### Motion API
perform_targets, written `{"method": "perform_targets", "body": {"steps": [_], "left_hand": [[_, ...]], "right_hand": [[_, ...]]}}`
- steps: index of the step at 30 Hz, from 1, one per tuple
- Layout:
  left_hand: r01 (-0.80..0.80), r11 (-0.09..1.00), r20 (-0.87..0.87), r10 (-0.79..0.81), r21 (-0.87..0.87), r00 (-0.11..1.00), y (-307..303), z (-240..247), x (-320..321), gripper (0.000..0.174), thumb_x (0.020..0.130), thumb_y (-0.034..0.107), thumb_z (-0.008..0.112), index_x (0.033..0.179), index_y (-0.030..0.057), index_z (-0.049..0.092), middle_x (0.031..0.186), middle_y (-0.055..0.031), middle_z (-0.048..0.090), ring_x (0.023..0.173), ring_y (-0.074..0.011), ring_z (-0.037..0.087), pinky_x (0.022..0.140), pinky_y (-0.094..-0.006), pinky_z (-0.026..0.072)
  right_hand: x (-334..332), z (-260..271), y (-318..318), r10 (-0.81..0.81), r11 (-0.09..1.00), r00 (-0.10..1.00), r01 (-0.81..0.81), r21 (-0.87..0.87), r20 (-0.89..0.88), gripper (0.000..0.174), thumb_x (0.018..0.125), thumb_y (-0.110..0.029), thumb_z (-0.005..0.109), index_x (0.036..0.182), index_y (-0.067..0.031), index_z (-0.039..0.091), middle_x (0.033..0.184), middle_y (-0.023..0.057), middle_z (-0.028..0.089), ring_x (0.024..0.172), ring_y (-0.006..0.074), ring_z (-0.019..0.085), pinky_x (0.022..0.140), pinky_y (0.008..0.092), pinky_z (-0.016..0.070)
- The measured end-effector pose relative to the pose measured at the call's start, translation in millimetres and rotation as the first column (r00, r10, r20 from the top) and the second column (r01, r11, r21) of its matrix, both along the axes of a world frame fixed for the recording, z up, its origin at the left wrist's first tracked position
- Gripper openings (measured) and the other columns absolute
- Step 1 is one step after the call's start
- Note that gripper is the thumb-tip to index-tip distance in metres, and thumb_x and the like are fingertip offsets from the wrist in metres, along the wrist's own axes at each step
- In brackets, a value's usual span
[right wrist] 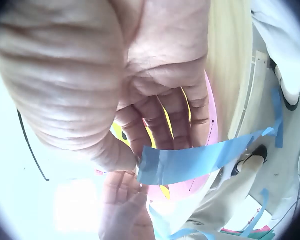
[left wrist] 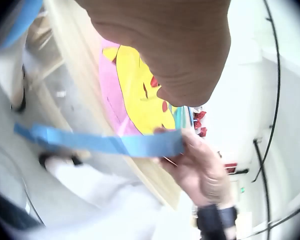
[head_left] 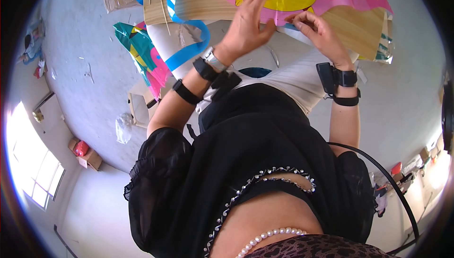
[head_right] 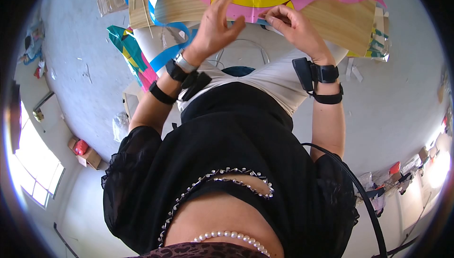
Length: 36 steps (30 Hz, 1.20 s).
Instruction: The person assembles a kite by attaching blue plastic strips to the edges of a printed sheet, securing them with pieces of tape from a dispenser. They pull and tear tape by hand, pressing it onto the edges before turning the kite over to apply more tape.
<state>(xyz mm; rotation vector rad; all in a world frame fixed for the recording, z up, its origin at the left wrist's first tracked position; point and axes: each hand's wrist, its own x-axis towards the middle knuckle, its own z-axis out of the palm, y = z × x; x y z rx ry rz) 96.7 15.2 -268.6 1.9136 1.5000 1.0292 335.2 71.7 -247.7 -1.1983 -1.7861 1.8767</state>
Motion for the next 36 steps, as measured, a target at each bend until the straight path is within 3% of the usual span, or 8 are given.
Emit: {"method": "perform_targets", "body": {"steps": [2,3,7,12,17,24,29,36], "left_hand": [[0.101,0.915,0.498,0.119,-0.391,0.859,-16.3,7.4,19.7,0.054,0.083,0.010,0.073,0.133,0.0008,0.057,0.127,-0.0162,0.066,0.116,-0.0269,0.065,0.100,-0.0372,0.0509],[0.142,0.930,0.614,0.104,-0.338,0.782,-21.1,-4.4,30.6,0.048,0.091,0.012,0.075,0.133,-0.0022,0.057,0.127,-0.0145,0.066,0.119,-0.0210,0.062,0.105,-0.0364,0.0482],[0.037,0.873,0.528,0.260,-0.486,0.809,-27.4,-13.3,48.9,0.040,0.092,0.015,0.078,0.122,-0.0043,0.061,0.115,-0.0130,0.071,0.108,-0.0182,0.067,0.098,-0.0316,0.0521],[0.171,0.769,0.702,0.438,-0.616,0.562,-37.3,-17.8,58.8,0.021,0.095,0.014,0.076,0.105,-0.0010,0.064,0.093,-0.0031,0.070,0.087,-0.0078,0.065,0.080,-0.0227,0.0521],[0.166,0.763,0.709,0.464,-0.624,0.532,-45.1,-17.4,61.0,0.018,0.097,0.013,0.074,0.103,-0.0002,0.064,0.093,-0.0030,0.070,0.085,-0.0071,0.063,0.078,-0.0221,0.0511],[0.191,0.772,0.741,0.461,-0.606,0.488,-47.7,-15.1,64.4,0.018,0.099,0.011,0.070,0.107,-0.0030,0.063,0.096,-0.0058,0.071,0.087,-0.0101,0.066,0.082,-0.0267,0.0557],[0.171,0.770,0.731,0.475,-0.615,0.489,-50.8,-15.2,62.0,0.017,0.100,0.010,0.070,0.108,-0.0032,0.063,0.097,-0.0061,0.071,0.087,-0.0101,0.066,0.082,-0.0263,0.0553],[0.167,0.759,0.732,0.507,-0.629,0.455,-50.3,-14.2,64.1,0.016,0.100,0.009,0.069,0.109,-0.0025,0.064,0.097,-0.0051,0.071,0.087,-0.0094,0.066,0.082,-0.0258,0.0546]], "right_hand": [[0.6,-1.2,-0.1,-0.034,0.999,0.999,0.034,0.009,-0.014,0.021,0.104,-0.020,0.063,0.112,-0.0017,0.067,0.101,-0.0022,0.066,0.095,0.0074,0.059,0.088,0.0234,0.0487],[1.9,-3.5,0.1,-0.035,0.999,0.999,0.035,0.010,-0.015,0.021,0.104,-0.020,0.063,0.112,-0.0017,0.067,0.101,-0.0022,0.066,0.095,0.0074,0.059,0.088,0.0234,0.0487],[4.2,-5.4,1.2,-0.021,0.999,1.000,0.022,0.026,-0.016,0.024,0.105,-0.023,0.062,0.114,-0.0020,0.068,0.101,-0.0026,0.066,0.093,0.0066,0.058,0.085,0.0220,0.0477],[6.8,-4.9,-0.9,-0.039,0.999,0.998,0.039,0.003,-0.040,0.026,0.105,-0.026,0.061,0.114,-0.0032,0.070,0.103,-0.0013,0.069,0.093,0.0067,0.059,0.085,0.0232,0.0481],[13.5,-1.8,-1.4,-0.012,0.999,1.000,0.012,-0.037,-0.012,0.039,0.110,-0.036,0.048,0.113,-0.0049,0.071,0.113,0.0008,0.071,0.102,0.0099,0.061,0.089,0.0281,0.0469],[10.4,3.3,-4.7,-0.089,0.996,0.993,0.088,0.011,0.081,0.047,0.108,-0.045,0.050,0.116,-0.0044,0.072,0.107,0.0039,0.072,0.099,0.0142,0.066,0.087,0.0300,0.0509],[14.0,-3.3,-4.8,-0.072,0.992,0.996,0.066,0.109,0.051,0.038,0.098,-0.032,0.072,0.123,-0.0040,0.068,0.109,0.0050,0.071,0.101,0.0149,0.066,0.091,0.0307,0.0509],[0.3,12.4,-11.3,-0.046,0.943,0.987,-0.007,0.333,0.152,0.030,0.090,-0.022,0.079,0.114,-0.0053,0.069,0.107,0.0048,0.072,0.099,0.0150,0.067,0.089,0.0319,0.0517]]}}
